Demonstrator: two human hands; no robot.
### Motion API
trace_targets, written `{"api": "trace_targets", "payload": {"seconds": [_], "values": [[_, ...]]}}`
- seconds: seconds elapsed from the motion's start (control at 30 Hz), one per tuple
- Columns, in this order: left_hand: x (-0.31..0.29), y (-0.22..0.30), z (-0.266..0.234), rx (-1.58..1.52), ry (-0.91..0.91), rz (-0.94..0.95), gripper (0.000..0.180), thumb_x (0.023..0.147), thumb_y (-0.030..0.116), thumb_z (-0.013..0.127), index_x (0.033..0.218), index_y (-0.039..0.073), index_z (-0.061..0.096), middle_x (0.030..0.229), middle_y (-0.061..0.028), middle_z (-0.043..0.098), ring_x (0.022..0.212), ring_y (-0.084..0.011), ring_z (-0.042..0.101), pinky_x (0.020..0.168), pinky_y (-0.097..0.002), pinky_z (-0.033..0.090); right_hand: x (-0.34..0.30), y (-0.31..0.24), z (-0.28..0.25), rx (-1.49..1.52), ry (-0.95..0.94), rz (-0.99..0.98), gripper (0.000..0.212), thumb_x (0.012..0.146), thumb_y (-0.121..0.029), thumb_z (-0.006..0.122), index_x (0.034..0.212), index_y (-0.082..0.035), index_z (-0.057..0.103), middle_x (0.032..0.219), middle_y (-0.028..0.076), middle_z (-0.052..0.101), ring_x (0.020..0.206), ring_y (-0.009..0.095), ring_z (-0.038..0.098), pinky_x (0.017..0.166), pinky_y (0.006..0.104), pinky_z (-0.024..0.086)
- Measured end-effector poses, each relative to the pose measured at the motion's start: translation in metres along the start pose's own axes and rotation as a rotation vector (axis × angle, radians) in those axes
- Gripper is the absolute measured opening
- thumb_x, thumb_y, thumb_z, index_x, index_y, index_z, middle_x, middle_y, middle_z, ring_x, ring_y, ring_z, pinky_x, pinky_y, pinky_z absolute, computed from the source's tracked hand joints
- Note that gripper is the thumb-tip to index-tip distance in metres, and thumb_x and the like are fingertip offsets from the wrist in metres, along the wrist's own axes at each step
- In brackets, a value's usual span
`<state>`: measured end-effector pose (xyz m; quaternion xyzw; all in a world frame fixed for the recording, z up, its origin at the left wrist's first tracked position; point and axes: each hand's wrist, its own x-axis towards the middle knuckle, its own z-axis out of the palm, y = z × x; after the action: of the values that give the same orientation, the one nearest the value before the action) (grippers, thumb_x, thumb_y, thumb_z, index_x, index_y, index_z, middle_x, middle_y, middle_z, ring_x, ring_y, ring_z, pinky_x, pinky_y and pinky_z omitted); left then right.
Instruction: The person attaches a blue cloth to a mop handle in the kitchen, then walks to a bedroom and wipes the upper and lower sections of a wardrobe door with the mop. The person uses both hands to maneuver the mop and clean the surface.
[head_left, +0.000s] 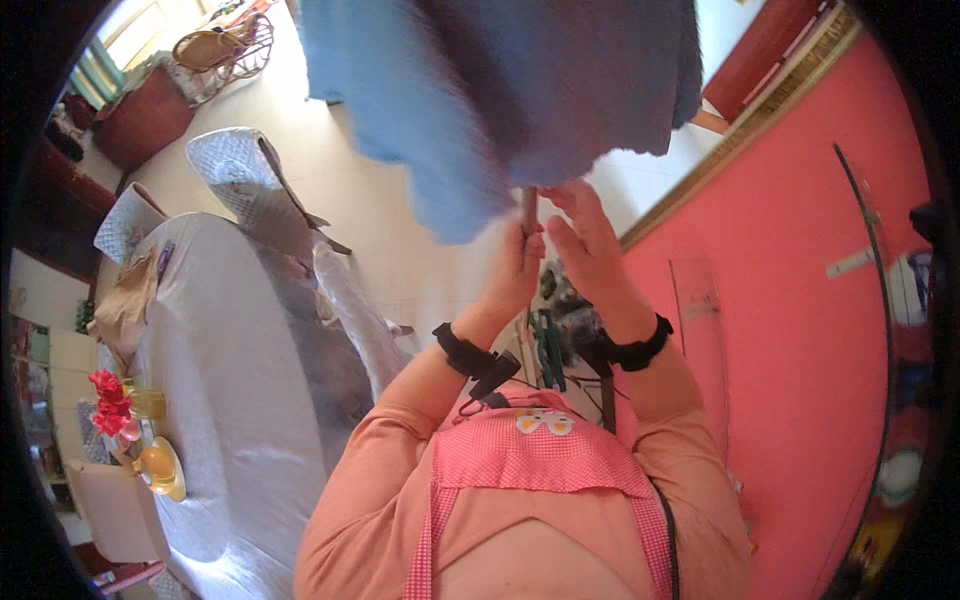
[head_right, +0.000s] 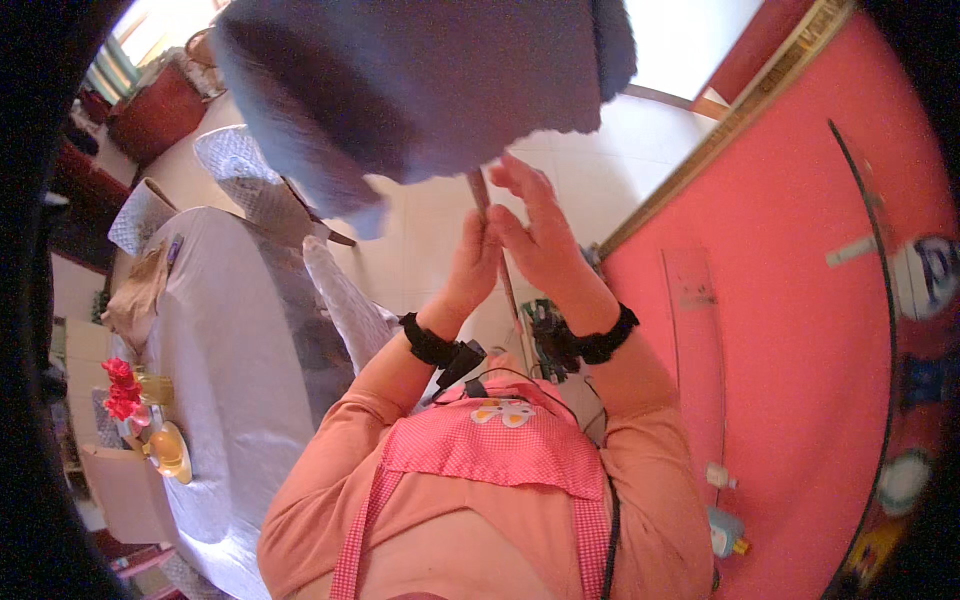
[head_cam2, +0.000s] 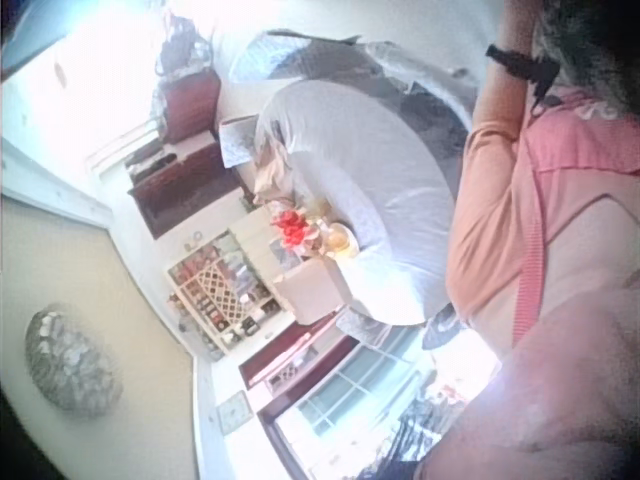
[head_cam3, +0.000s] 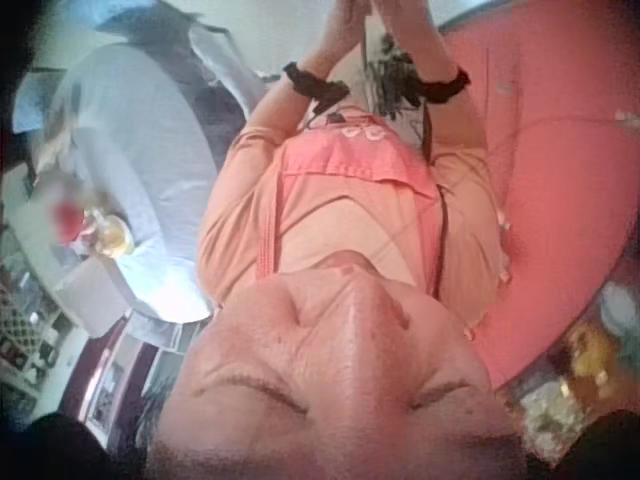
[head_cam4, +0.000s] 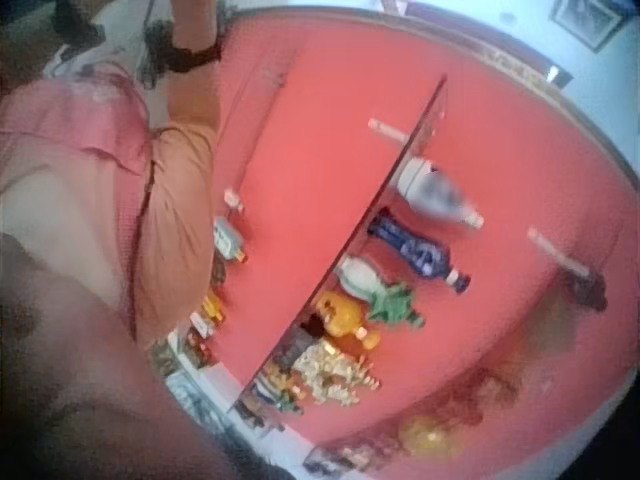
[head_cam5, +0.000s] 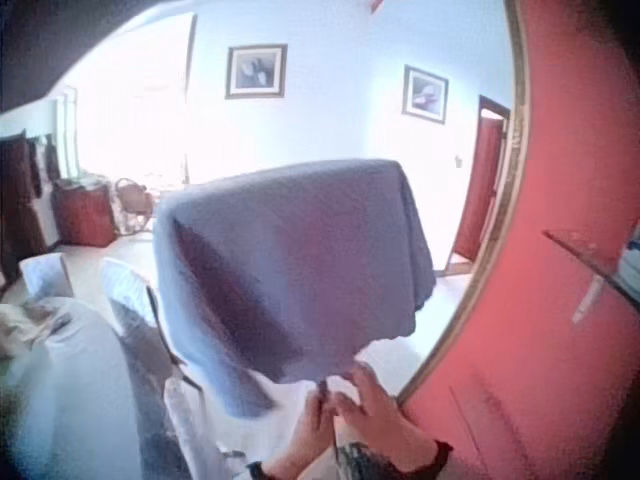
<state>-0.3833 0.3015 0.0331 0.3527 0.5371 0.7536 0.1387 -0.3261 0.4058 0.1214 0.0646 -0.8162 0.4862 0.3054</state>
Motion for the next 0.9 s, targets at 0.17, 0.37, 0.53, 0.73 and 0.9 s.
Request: {"api": "trace_targets", "payload": {"seconds": [0.17, 0.37, 0.53, 0.73, 0.9], "values": [[0.090, 0.006, -0.071, 0.090, 0.212, 0.035, 0.017, 0.101, 0.023, 0.037, 0.105, 0.008, 0.042, 0.077, -0.0008, 0.044, 0.069, -0.0095, 0.043, 0.063, -0.0243, 0.039, 0.013, 0.095, -0.004, 0.076, -0.053, 0.320, 0.046, 0.094, -0.015, 0.053, 0.135, -0.001, 0.037, 0.123, 0.015, 0.049, 0.113, 0.023, 0.051, 0.095, 0.0351, 0.043], [0.192, -0.005, -0.150, -0.107, 0.347, 0.045, 0.018, 0.102, 0.026, 0.036, 0.102, 0.008, 0.042, 0.075, -0.0012, 0.044, 0.065, -0.0111, 0.040, 0.058, -0.0255, 0.036, 0.039, 0.219, 0.023, 0.091, -0.138, 0.546, 0.044, 0.093, -0.013, 0.054, 0.132, -0.001, 0.040, 0.119, 0.014, 0.051, 0.109, 0.021, 0.054, 0.092, 0.0336, 0.045], [0.264, -0.049, -0.212, -0.190, 0.422, -0.004, 0.026, 0.097, 0.035, 0.047, 0.100, 0.010, 0.042, 0.070, -0.0016, 0.041, 0.058, -0.0128, 0.038, 0.054, -0.0269, 0.035, 0.071, 0.310, 0.031, 0.121, 0.008, 0.740, 0.038, 0.093, -0.016, 0.054, 0.127, 0.000, 0.044, 0.110, 0.012, 0.057, 0.100, 0.019, 0.056, 0.086, 0.0308, 0.046], [0.322, -0.113, -0.264, -0.149, 0.467, -0.048, 0.019, 0.099, 0.030, 0.044, 0.102, 0.011, 0.042, 0.071, -0.0012, 0.041, 0.057, -0.0121, 0.037, 0.052, -0.0267, 0.033, 0.038, 0.383, 0.034, -0.011, 0.040, 1.074, 0.033, 0.092, -0.017, 0.055, 0.119, 0.001, 0.050, 0.101, 0.011, 0.061, 0.092, 0.018, 0.058, 0.082, 0.0299, 0.047], [0.332, -0.160, -0.277, -0.048, 0.546, -0.078, 0.022, 0.098, 0.032, 0.045, 0.101, 0.010, 0.042, 0.070, -0.0011, 0.041, 0.055, -0.0112, 0.035, 0.049, -0.0249, 0.031, -0.022, 0.417, 0.052, -0.119, -0.127, 1.284, 0.032, 0.090, -0.023, 0.056, 0.113, 0.000, 0.056, 0.102, 0.015, 0.064, 0.093, 0.026, 0.062, 0.081, 0.0348, 0.048]]}}
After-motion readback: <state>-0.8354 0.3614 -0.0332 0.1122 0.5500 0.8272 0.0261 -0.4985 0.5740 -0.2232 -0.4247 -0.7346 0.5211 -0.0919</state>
